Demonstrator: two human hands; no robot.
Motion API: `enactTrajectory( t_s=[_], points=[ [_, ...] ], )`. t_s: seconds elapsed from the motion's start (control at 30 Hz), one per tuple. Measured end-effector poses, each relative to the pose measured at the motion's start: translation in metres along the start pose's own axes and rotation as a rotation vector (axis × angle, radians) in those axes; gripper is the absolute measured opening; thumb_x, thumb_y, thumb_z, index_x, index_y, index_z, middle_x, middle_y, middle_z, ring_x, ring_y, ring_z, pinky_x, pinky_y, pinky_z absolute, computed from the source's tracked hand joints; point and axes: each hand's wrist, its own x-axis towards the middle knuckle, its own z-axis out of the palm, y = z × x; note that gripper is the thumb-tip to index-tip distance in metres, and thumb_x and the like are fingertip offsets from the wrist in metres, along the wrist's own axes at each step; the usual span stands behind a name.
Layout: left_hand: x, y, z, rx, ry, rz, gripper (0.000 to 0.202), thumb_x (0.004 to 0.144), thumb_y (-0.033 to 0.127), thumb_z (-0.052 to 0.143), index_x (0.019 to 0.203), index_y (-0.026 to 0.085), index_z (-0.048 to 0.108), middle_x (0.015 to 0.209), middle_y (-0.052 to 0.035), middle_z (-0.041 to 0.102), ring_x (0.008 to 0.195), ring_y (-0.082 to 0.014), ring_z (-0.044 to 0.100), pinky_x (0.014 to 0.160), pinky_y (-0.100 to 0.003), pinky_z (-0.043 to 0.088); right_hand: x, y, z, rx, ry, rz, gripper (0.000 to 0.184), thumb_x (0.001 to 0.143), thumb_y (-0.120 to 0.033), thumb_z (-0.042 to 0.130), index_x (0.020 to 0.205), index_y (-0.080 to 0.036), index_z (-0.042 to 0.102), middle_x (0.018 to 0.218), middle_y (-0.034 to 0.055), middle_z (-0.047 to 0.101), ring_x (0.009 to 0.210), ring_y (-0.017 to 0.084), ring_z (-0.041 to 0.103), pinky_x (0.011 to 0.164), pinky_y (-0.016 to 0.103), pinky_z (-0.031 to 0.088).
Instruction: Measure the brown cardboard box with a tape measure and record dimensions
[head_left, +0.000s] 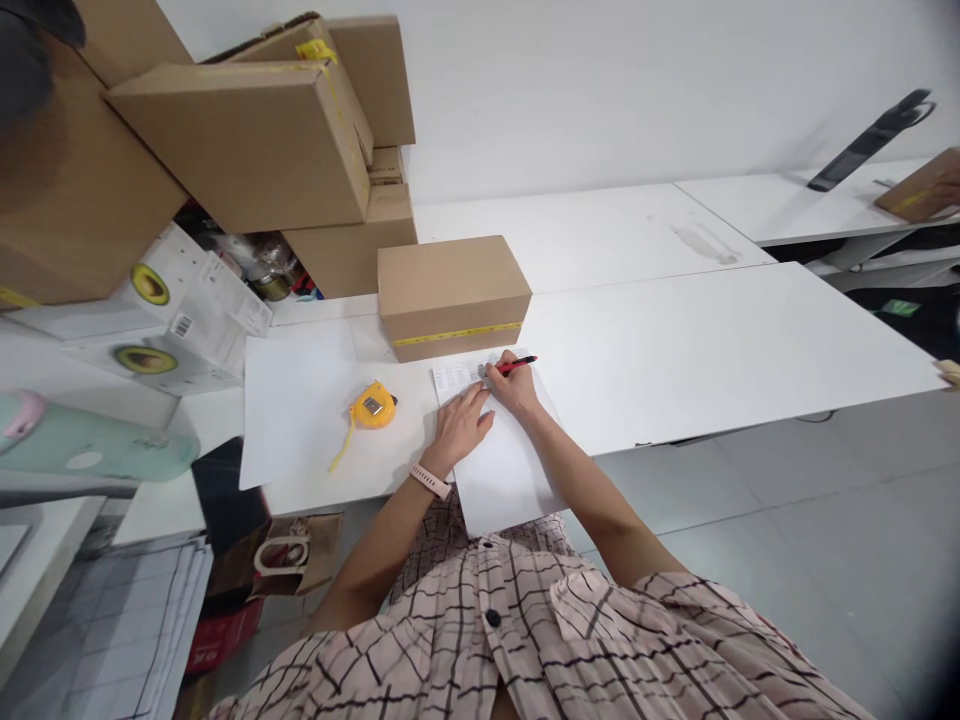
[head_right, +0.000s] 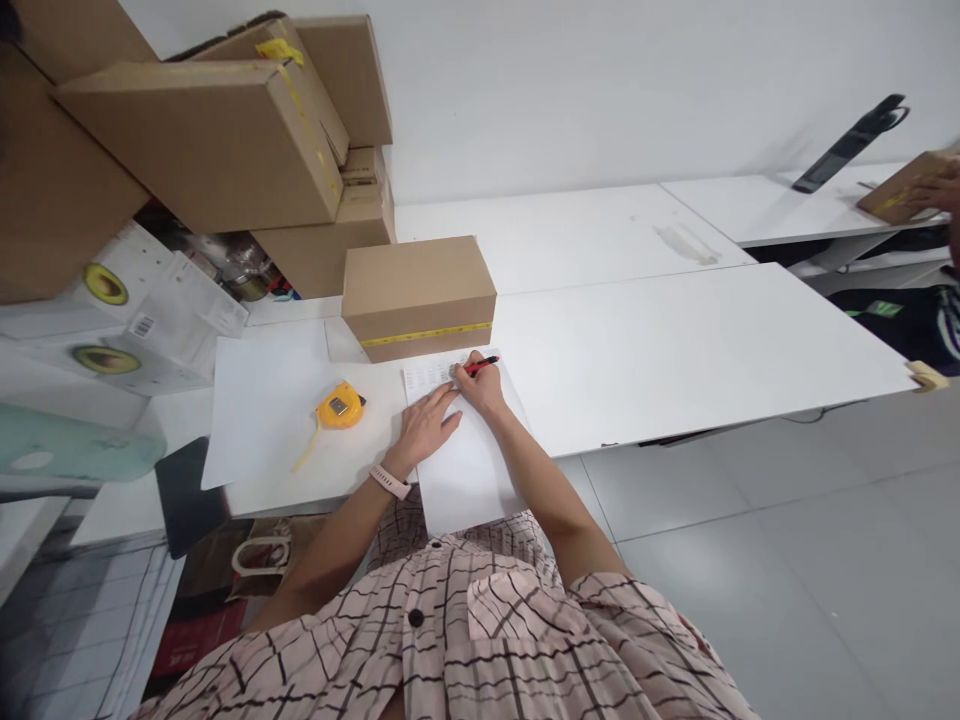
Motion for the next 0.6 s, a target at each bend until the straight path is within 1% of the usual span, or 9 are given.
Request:
enactTrajectory(
  t_s=[0.13,0.3,0.47,0.6],
  points=[
    [-0.0001,0.001,-0.0016,0.004,-0.007,-0.004,0.045,0.101,0.036,0.051,0.144,0.026,0.053,0.16,-0.0046,0.045,0.131,-0.0269,0.057,0.103,-0.04,0.052,-0.001,-0.0016,0.0,-0.006,0.004,-0.003,0.03,0.077,-0.035,0.062,0.064,-0.025,0.037,0.057,-0.0066,0.039,0.057,0.012,0.036,0.057,0.028,0.03],
    [-0.0003,0.0015,-0.0027,-0.008,-0.006,-0.003,0.045,0.101,0.035,0.051,0.145,0.025,0.054,0.16,-0.0037,0.045,0.13,-0.0269,0.058,0.104,-0.041,0.052,-0.0017,-0.0033,-0.0007,0.004,0.003,0.0,0.031,0.077,-0.034,0.061,0.063,-0.025,0.035,0.056,-0.0068,0.037,0.056,0.012,0.035,0.056,0.028,0.029],
    [0.0,0.0004,-0.0015,-0.01,-0.009,-0.008,0.045,0.101,0.035,0.05,0.145,0.025,0.054,0.161,-0.0034,0.044,0.131,-0.027,0.057,0.106,-0.042,0.051,-0.0009,-0.0026,-0.0003,-0.003,0.01,0.0,0.031,0.078,-0.037,0.061,0.064,-0.025,0.036,0.056,-0.0068,0.038,0.056,0.011,0.035,0.056,0.028,0.029],
    [0.0001,0.0004,-0.0011,-0.004,-0.002,-0.007,0.046,0.101,0.035,0.05,0.145,0.026,0.054,0.16,-0.0035,0.045,0.13,-0.0271,0.057,0.106,-0.042,0.051,-0.001,-0.0053,-0.0005,0.003,0.012,0.008,0.028,0.075,-0.033,0.06,0.064,-0.025,0.036,0.057,-0.0066,0.039,0.056,0.011,0.036,0.056,0.028,0.029]
  ],
)
